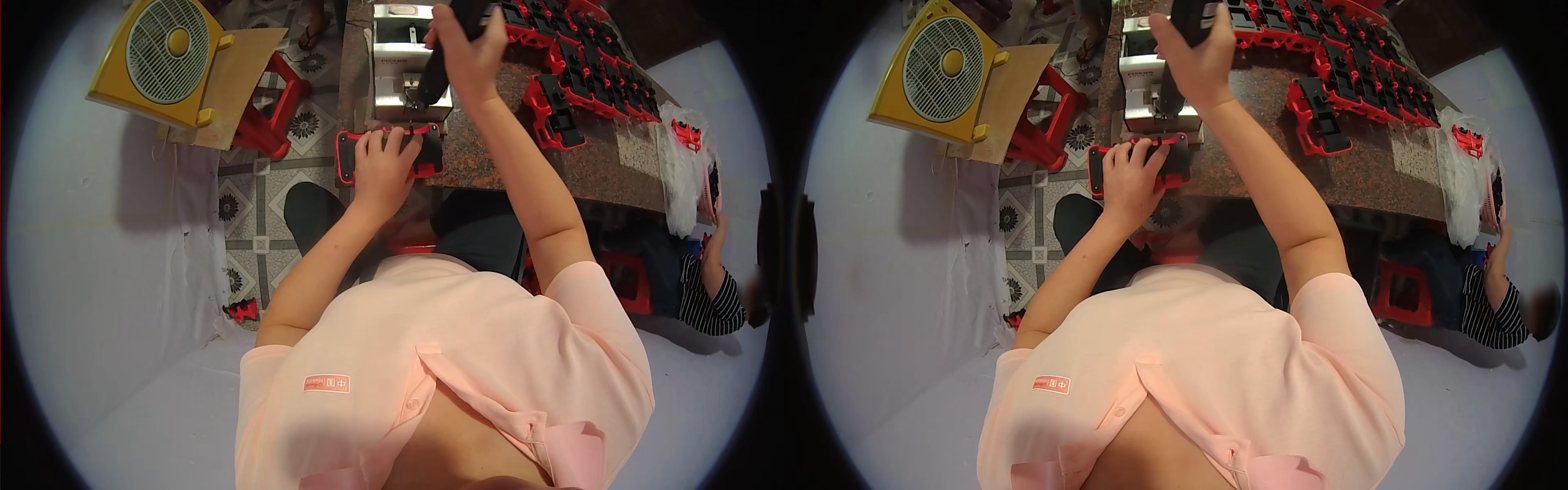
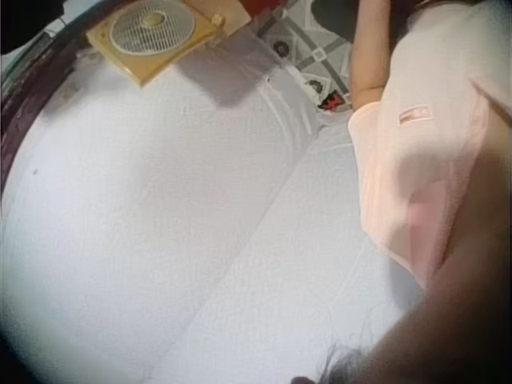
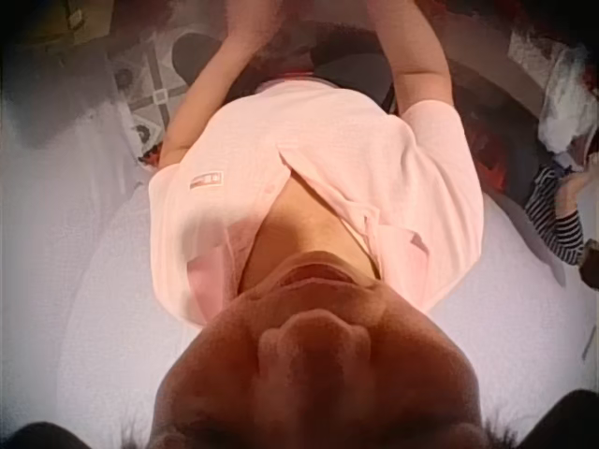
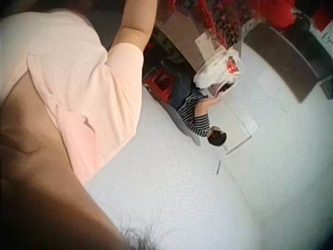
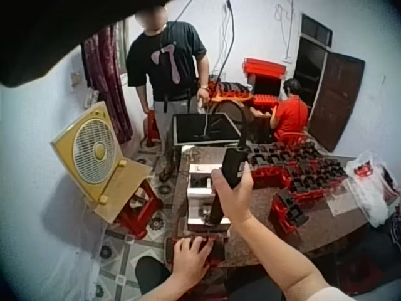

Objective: The recorder uses an electric screwdriver to secure components inside red and black plastic housings, then organizes them on a table.

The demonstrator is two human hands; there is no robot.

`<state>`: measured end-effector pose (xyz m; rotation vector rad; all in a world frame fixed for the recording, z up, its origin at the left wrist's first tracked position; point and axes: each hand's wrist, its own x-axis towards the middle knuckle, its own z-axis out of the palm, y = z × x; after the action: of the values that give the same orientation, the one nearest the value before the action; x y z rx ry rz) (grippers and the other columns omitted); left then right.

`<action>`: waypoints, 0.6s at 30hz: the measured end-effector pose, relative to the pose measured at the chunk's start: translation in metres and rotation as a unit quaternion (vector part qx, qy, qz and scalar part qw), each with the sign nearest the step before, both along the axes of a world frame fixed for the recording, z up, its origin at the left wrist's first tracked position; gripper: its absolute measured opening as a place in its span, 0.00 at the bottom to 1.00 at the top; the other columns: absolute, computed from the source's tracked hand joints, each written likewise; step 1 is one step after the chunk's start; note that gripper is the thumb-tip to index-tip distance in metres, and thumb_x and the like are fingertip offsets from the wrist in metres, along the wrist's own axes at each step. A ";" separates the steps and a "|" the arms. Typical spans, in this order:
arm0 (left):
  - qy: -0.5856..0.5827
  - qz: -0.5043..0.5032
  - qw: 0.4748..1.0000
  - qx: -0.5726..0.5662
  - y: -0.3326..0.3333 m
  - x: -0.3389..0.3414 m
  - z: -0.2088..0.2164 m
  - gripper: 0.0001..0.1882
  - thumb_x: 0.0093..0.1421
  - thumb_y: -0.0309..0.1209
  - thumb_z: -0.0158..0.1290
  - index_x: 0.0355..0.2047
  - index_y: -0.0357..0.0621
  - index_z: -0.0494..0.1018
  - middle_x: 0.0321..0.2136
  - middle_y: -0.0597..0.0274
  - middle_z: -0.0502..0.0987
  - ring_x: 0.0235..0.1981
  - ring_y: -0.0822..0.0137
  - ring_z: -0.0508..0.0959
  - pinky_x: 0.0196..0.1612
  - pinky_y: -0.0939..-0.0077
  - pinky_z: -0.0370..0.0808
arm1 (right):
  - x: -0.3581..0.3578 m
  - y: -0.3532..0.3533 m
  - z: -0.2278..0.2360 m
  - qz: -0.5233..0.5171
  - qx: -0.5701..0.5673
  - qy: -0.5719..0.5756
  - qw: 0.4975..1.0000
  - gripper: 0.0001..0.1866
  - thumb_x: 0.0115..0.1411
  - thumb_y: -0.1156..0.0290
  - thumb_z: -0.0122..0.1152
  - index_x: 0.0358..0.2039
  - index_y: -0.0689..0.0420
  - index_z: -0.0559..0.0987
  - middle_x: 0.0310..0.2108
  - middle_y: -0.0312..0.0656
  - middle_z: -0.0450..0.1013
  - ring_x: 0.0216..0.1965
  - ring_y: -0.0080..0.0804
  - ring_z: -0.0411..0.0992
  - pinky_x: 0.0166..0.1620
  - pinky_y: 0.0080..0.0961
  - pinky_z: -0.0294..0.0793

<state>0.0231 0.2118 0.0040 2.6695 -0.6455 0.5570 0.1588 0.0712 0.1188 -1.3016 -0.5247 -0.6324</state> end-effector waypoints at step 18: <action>0.002 0.004 1.000 0.011 0.002 -0.003 -0.001 0.39 0.41 0.30 0.69 0.58 0.50 0.71 0.54 0.55 0.70 0.55 0.49 0.68 0.62 0.50 0.62 | -0.012 0.018 -0.032 -0.016 -0.007 -0.086 0.996 0.24 0.53 0.68 0.78 0.40 0.60 0.70 0.29 0.33 0.78 0.30 0.17 0.76 0.34 0.18 0.76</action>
<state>0.0205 0.2134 0.0030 2.6932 -0.6442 0.5489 0.1468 0.0888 0.0868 -1.2764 -0.6511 -0.7725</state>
